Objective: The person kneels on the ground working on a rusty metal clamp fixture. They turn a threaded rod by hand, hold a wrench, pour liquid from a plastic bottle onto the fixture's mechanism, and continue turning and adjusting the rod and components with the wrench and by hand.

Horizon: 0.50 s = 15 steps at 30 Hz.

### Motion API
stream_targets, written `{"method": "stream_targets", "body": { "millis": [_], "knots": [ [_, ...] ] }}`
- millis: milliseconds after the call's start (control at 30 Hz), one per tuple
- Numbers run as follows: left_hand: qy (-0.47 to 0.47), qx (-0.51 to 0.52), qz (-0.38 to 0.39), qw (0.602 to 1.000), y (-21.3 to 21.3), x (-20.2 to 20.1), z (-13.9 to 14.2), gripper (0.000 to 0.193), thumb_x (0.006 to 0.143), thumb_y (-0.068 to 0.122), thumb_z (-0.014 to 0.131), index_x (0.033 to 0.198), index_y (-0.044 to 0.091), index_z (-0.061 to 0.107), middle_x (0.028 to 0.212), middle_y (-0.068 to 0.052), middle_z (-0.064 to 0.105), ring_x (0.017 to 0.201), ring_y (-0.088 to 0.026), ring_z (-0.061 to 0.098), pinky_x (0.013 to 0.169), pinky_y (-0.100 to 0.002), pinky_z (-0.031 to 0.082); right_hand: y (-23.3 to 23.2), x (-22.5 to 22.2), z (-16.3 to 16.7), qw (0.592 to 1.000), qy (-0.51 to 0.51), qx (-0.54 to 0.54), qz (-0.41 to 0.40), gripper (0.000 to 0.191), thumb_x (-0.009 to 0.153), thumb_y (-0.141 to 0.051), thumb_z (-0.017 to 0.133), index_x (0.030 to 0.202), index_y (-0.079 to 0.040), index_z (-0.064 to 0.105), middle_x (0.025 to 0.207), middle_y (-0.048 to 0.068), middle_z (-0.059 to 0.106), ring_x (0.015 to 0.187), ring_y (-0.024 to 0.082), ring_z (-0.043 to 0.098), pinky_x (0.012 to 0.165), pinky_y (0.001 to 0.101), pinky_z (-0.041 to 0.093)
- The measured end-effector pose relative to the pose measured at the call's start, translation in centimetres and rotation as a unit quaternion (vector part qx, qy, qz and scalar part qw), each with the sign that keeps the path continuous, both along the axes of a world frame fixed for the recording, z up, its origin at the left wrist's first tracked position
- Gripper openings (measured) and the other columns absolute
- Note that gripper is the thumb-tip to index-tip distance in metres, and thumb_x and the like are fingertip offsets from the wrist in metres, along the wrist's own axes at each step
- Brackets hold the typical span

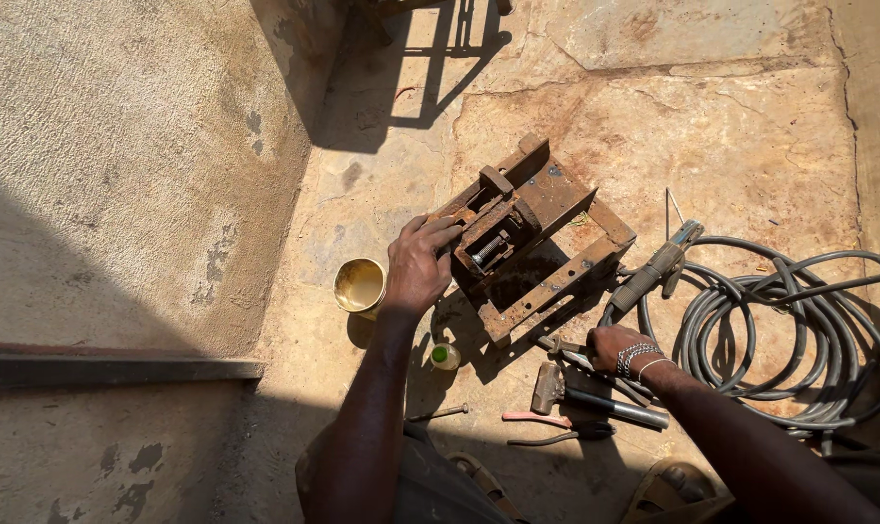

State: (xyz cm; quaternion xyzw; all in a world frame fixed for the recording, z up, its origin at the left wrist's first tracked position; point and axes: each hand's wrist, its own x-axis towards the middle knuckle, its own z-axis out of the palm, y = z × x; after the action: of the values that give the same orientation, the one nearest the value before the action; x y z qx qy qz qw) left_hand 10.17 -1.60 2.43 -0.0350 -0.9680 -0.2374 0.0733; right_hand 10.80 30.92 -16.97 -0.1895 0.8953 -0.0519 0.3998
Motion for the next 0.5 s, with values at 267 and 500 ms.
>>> {"method": "stream_targets", "body": {
  "millis": [267, 500],
  "knots": [
    [-0.043, -0.008, 0.011, 0.999, -1.3, 0.7, 0.2, 0.046, 0.083, 0.009, 0.065, 0.127, 0.015, 0.071, 0.146, -0.004, 0.060, 0.144, -0.036, 0.040, 0.117, -0.060, 0.026, -3.2, -1.8, 14.4, 0.994, 0.106, 0.028, -0.021, 0.026, 0.094, -0.031, 0.065, 0.115, -0.018, 0.073, 0.090, 0.010, 0.077, 0.086, 0.024, 0.076, 0.078, 0.0405, 0.063],
    [-0.067, -0.024, 0.006, 0.997, -2.4, 2.1, 0.0, 0.053, 0.083, 0.010, 0.065, 0.135, 0.016, 0.065, 0.153, -0.005, 0.050, 0.148, -0.035, 0.034, 0.116, -0.064, 0.025, -3.4, -0.8, 25.1, 0.964, 0.249, -0.080, -0.054, 0.025, 0.102, -0.037, 0.059, 0.117, -0.022, 0.072, 0.078, 0.006, 0.077, 0.060, 0.022, 0.073, 0.057, 0.0372, 0.059]
  ]
}}
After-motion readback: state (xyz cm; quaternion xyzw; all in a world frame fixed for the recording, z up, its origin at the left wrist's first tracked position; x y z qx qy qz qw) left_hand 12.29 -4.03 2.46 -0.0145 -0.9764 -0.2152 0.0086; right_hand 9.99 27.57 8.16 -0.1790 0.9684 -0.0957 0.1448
